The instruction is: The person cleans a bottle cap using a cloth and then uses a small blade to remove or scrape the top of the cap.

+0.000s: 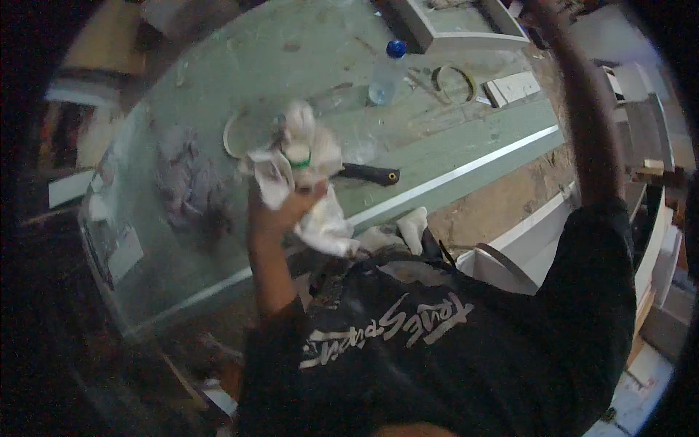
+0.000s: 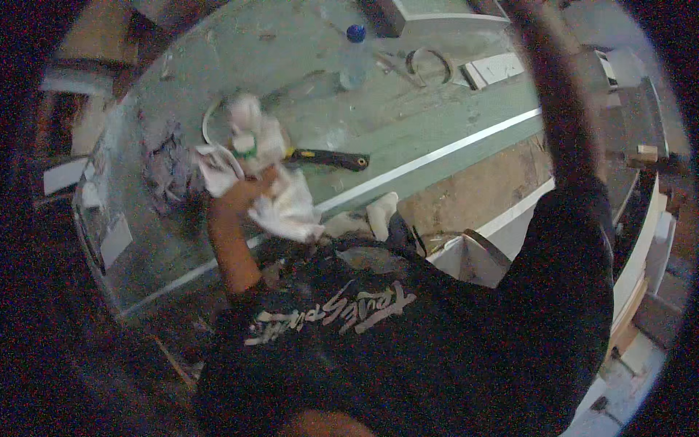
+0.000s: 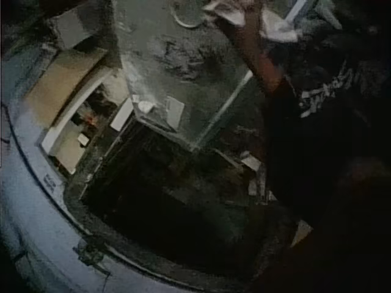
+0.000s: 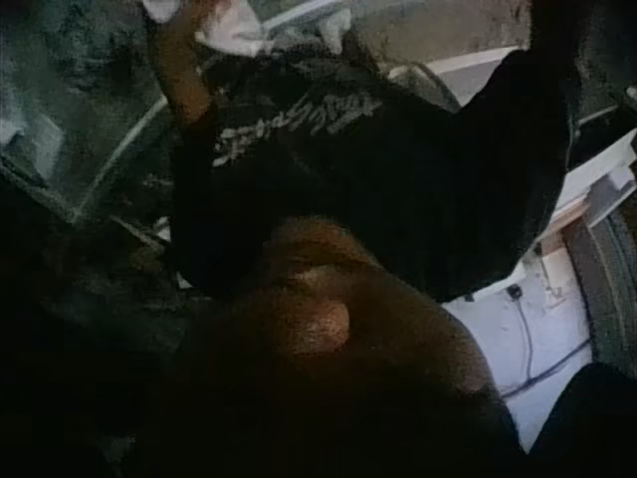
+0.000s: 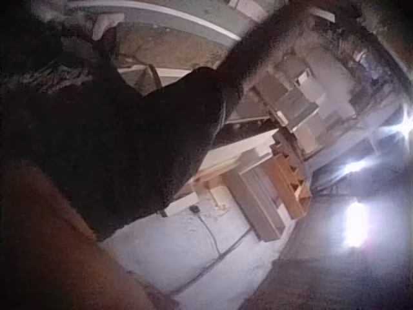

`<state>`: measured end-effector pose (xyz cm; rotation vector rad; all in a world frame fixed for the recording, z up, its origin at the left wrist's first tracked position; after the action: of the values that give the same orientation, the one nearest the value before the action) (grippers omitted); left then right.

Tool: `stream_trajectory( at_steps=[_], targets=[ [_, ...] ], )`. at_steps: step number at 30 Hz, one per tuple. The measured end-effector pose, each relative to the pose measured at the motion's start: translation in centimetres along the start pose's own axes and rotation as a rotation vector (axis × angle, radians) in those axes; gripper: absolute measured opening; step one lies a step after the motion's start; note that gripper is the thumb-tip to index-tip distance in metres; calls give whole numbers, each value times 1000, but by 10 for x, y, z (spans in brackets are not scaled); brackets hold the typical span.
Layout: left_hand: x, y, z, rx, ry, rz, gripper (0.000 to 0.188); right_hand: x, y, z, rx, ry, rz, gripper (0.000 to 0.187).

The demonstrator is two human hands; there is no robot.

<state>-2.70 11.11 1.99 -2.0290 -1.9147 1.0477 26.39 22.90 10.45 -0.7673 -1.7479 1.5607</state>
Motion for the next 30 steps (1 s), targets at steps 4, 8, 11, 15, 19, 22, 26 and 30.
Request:
stream_trajectory(
  at_steps=[4, 8, 11, 15, 19, 22, 26, 30],
  targets=[
    [-6, -13, 11, -125, 233, -186, 50, -31, -43, -19, -98, 48, -56, 30],
    [5, -16, 26, -153, 318, -239, 50, -43, -53, -44, -840, 55, -11, 33],
    [16, -6, 31, -92, 367, -75, 51, -49, -31, -12, -284, 205, -301, 33],
    [81, 18, 88, 110, 558, -22, 51, -40, 19, 89, 1022, 459, -406, 51],
    [120, 43, 74, -227, 743, -41, 46, -5, 106, 127, 1296, 315, -507, 53],
    [143, 52, 97, -124, 596, -123, 52, 18, 143, 157, 1606, 149, -640, 51],
    [157, 71, 96, -57, 84, 4, 65, 16, 146, 148, 1576, 307, -467, 44],
    [169, 60, 133, -38, 448, -86, 65, 30, 189, 152, 1589, 330, -478, 40]
  ],
)
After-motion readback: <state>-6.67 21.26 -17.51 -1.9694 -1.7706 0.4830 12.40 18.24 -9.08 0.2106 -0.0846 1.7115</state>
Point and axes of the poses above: each hand's wrist, its own x-axis towards the middle knuckle, its own y-axis out of the palm, z = x × y, the point moved 1 cm from there along x, towards the middle knuckle, and after that the axes turned 10 degrees about -y, right-handed, at the moved point
